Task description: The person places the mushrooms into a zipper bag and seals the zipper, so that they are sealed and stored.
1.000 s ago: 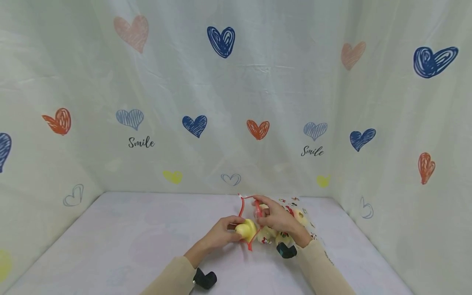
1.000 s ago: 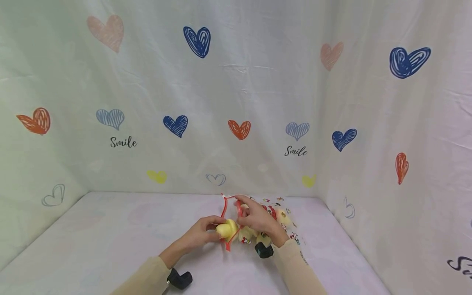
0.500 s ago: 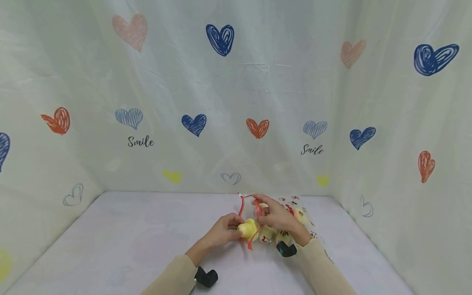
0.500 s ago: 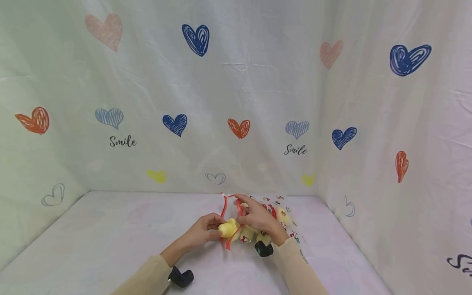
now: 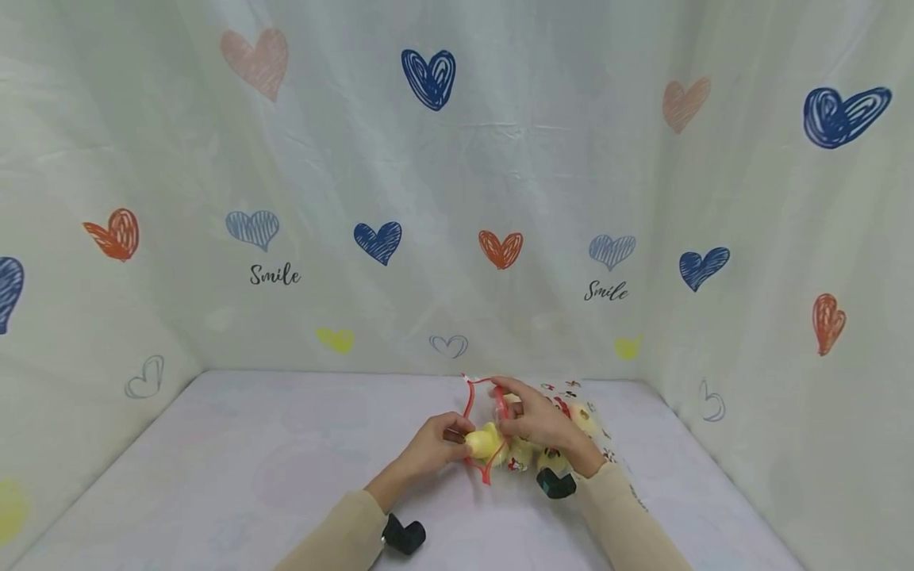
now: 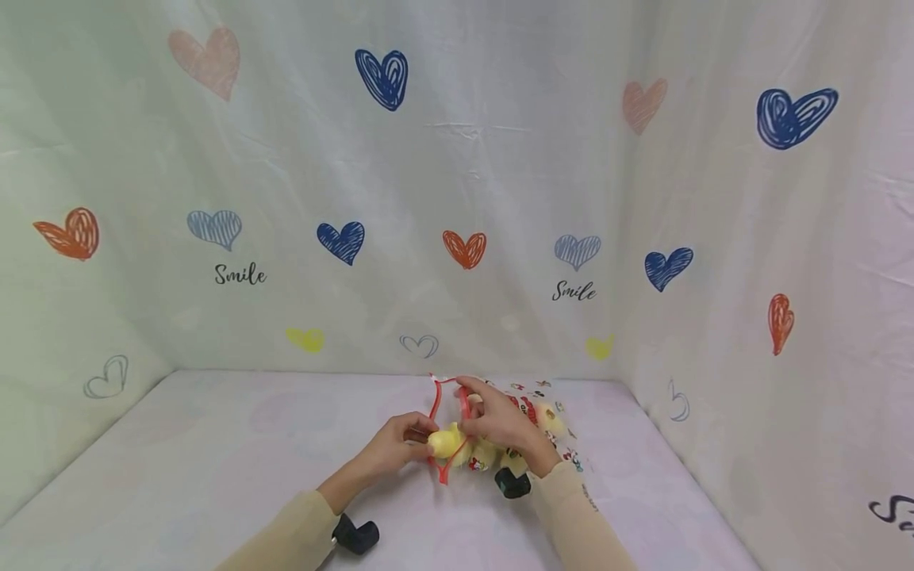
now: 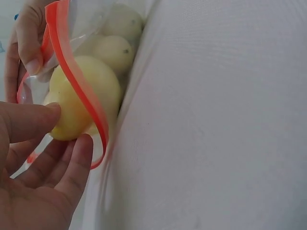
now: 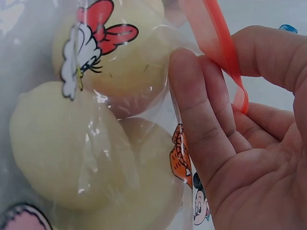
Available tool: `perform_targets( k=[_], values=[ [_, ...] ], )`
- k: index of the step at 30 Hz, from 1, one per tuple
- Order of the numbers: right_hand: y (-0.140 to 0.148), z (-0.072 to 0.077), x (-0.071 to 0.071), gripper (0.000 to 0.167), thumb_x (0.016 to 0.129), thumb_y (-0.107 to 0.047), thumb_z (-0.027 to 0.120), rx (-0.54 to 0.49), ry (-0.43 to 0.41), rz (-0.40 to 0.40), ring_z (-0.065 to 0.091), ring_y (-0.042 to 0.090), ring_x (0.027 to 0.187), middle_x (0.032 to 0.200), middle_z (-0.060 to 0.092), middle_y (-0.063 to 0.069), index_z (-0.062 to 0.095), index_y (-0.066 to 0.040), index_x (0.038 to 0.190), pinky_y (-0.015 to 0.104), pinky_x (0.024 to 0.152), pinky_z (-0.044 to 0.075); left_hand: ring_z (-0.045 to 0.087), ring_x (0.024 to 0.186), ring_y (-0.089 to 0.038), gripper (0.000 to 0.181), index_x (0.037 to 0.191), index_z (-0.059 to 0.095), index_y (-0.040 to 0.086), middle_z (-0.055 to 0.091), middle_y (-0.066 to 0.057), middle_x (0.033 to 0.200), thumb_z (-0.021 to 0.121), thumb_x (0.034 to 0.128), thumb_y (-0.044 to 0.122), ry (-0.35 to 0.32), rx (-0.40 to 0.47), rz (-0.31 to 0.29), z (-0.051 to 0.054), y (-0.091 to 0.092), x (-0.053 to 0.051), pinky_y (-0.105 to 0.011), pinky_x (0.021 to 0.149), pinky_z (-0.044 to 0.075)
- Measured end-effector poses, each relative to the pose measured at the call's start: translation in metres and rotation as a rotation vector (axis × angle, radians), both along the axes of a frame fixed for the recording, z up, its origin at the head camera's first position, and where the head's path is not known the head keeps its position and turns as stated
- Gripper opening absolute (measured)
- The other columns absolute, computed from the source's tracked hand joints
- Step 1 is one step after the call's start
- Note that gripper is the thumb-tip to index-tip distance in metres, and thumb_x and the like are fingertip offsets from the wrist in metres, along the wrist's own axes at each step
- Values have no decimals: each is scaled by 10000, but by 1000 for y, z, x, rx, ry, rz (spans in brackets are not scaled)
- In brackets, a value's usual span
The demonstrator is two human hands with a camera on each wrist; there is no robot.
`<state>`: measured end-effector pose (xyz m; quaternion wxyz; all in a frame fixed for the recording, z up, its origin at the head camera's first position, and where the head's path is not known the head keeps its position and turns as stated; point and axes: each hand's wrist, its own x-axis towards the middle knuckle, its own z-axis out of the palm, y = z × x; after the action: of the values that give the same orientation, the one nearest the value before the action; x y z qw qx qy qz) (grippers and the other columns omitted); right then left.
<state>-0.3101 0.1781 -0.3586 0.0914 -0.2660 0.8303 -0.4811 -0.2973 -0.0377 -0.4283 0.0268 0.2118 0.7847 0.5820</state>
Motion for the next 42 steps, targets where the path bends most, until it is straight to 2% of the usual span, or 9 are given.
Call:
perform_targets(
  k=[6, 9, 15, 23, 35, 38, 42],
  values=[
    [4, -19, -16, 702, 858, 41, 623, 7, 10, -16, 511, 149, 679, 1316, 452, 98, 310, -80, 1475, 221, 517, 426, 613, 896, -224, 240, 1000, 632, -7, 639, -87, 1012, 698, 772, -42, -6, 12, 5, -3, 1, -2, -306, 743, 542],
    [6, -23, -19, 701, 858, 11, 642, 1, 13, -16, 525, 147, 682, 1269, 475, 95, 326, -109, 1472, 229, 517, 437, 621, 896, -235, 239, 1006, 635, -17, 641, -99, 1017, 686, 775, -54, 1, 18, 2, -4, 3, -2, -307, 738, 549],
    [7, -21, -19, 699, 845, -12, 662, 8, 44, -9, 529, 140, 652, 1267, 488, 97, 344, -103, 1461, 231, 489, 430, 638, 894, -242, 225, 1011, 646, -16, 652, -99, 1016, 682, 793, -56, 3, 10, 2, -4, 7, -3, -302, 729, 555],
    [6, -19, -17, 704, 839, 0, 652, 27, 71, -16, 519, 125, 631, 1292, 483, 49, 342, -110, 1462, 229, 499, 439, 621, 844, -191, 211, 997, 679, 18, 669, -60, 942, 701, 793, -32, 16, -25, 24, -2, 12, -5, -271, 711, 541],
    [8, -20, -17, 709, 835, -12, 664, 11, 55, -13, 535, 142, 635, 1242, 487, 95, 350, -135, 1459, 244, 521, 466, 637, 809, -172, 181, 938, 652, 7, 662, -55, 892, 716, 775, -41, -3, 13, 56, -2, 24, -8, -280, 706, 546],
    [7, -20, -18, 710, 838, 1, 658, 13, 55, -11, 542, 147, 656, 1282, 469, 70, 341, -115, 1463, 237, 534, 468, 640, 813, -179, 176, 938, 655, 10, 661, -49, 889, 715, 779, -40, -3, 13, 62, -2, 26, -9, -285, 709, 547],
    [7, -19, -16, 717, 846, 25, 641, 16, 54, -1, 535, 142, 666, 1321, 449, 114, 309, -66, 1475, 221, 533, 455, 645, 819, -202, 174, 941, 660, 3, 662, -56, 886, 712, 781, -41, 5, 14, 65, -4, 28, -9, -288, 707, 550]
  ],
)
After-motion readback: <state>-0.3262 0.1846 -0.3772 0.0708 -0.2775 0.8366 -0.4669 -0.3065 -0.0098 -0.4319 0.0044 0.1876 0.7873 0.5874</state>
